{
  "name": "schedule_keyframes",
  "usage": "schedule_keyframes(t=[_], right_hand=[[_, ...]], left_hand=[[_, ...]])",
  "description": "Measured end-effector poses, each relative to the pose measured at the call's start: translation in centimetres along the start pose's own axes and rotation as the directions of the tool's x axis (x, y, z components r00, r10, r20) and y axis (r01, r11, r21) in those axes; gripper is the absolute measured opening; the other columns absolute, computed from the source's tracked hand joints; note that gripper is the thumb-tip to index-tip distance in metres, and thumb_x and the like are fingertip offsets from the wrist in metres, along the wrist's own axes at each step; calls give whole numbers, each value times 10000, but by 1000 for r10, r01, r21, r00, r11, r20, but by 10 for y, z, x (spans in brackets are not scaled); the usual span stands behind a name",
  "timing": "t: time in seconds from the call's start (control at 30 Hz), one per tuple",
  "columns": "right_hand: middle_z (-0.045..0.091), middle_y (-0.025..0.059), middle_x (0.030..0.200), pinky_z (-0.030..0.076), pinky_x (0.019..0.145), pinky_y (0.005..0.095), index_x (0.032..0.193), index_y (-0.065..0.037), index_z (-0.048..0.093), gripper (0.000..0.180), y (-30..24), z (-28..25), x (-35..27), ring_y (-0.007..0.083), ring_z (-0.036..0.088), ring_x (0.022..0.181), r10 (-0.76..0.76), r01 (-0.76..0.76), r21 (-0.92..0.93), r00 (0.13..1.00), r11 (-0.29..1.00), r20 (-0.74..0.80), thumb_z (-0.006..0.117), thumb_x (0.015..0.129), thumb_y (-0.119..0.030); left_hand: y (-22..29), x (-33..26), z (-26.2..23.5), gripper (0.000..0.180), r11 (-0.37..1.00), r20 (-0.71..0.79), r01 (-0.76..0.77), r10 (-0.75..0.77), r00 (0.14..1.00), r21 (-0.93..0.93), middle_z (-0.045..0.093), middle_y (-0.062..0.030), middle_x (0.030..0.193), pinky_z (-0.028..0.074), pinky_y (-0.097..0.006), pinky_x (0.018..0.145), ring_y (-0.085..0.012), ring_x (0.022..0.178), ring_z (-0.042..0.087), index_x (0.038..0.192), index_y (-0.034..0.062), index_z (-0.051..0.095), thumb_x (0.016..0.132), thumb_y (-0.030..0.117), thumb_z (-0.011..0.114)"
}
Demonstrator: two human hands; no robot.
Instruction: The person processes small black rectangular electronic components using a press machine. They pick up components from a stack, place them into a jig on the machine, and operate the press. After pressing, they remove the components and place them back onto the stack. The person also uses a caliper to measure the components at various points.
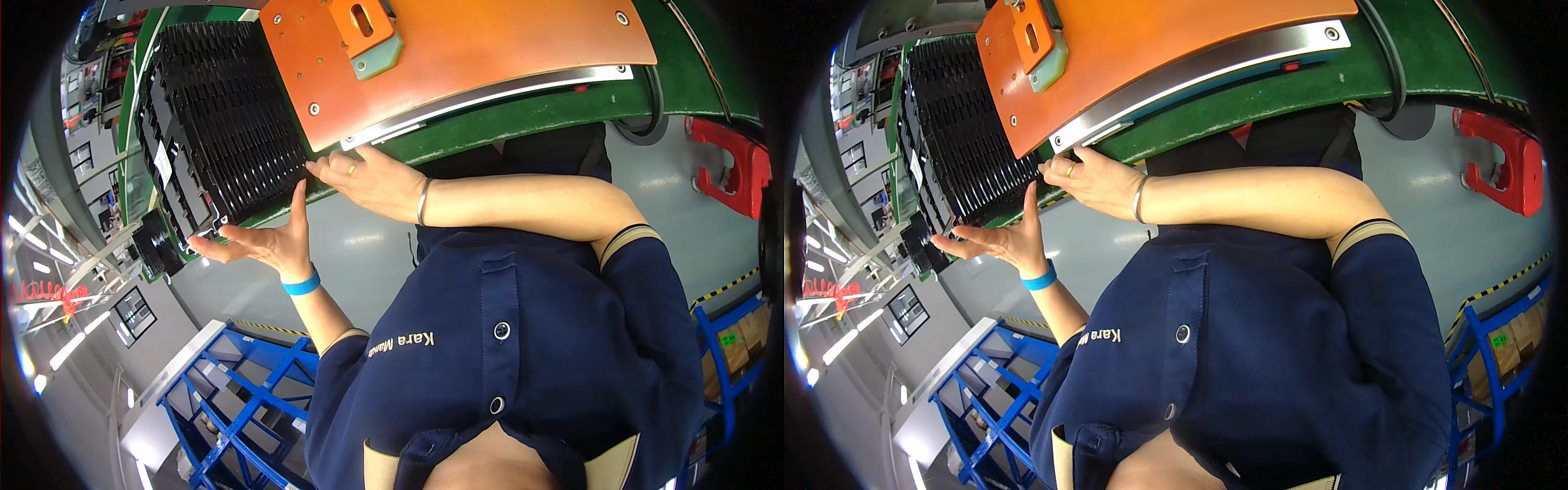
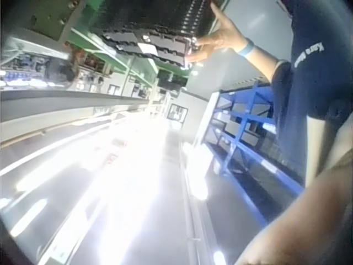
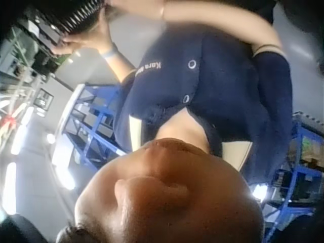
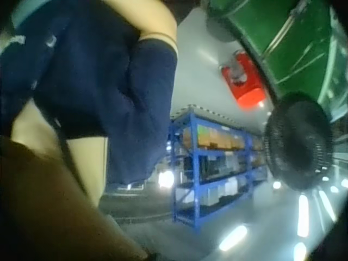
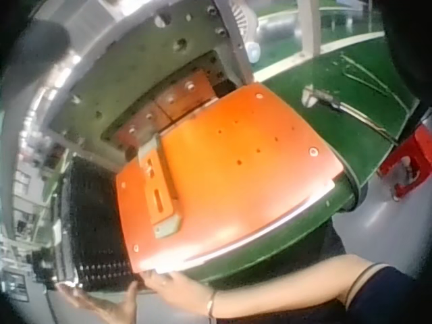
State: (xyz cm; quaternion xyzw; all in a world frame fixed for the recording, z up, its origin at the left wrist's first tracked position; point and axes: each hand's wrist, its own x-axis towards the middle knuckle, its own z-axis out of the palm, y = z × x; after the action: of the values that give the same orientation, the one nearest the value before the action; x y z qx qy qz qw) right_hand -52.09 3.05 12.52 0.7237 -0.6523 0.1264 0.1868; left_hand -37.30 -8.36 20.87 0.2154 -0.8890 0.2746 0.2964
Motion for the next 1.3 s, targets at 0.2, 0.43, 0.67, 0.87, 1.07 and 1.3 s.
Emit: schedule_keyframes(t=[0.2,0.43,0.67,0.87,1.07,1.3], right_hand=[[405,-29,1499,376,1003,377,1370,-138,575,517,-8,8,-2,189,397,1235,15,-15,20,1000,1000,-9,531,891,-329],[398,-33,1507,370,1011,375,1366,-139,579,518,-6,6,-1,181,368,1262,17,-17,16,1000,1000,12,531,891,-339],[398,-34,1504,341,1044,382,1356,-136,586,503,-7,7,1,180,353,1288,1,-2,15,999,1000,39,518,901,-338],[394,-37,1506,314,1079,406,1359,-139,583,487,-9,11,2,175,298,1369,23,-23,25,1000,999,-2,496,922,-336],[398,-37,1504,325,1073,397,1360,-138,581,483,-9,11,1,177,293,1375,13,-14,37,1000,999,13,497,926,-333],[441,-48,1463,389,981,360,1397,-122,543,549,-8,8,0,181,387,1202,20,-21,23,1000,1000,11,536,886,-324]], left_hand=[[-9,-7,7,1459,998,7,21,-21,1000,-58,-25,-245,1576,155,-651,1133,-451,1459,38,1572,202,-59,544,471,941],[3,-1,4,1456,999,23,28,-27,999,-33,-2,-249,1571,157,-652,1129,-453,1451,69,1567,180,-83,566,464,935],[4,-1,4,1428,1000,26,13,-13,1000,-8,13,-252,1570,143,-658,1125,-456,1447,75,1566,153,-81,596,471,918],[1,-4,5,1401,1000,17,7,-7,1000,-27,18,-250,1572,136,-658,1126,-455,1448,74,1567,145,-69,612,449,910],[0,-5,5,1385,999,19,8,-8,1000,-31,24,-247,1572,138,-653,1130,-453,1448,77,1567,140,-59,620,442,904],[7,-1,-1,1355,1000,35,15,-15,999,-19,34,-243,1571,149,-646,1133,-451,1446,95,1569,132,-23,626,426,905]])
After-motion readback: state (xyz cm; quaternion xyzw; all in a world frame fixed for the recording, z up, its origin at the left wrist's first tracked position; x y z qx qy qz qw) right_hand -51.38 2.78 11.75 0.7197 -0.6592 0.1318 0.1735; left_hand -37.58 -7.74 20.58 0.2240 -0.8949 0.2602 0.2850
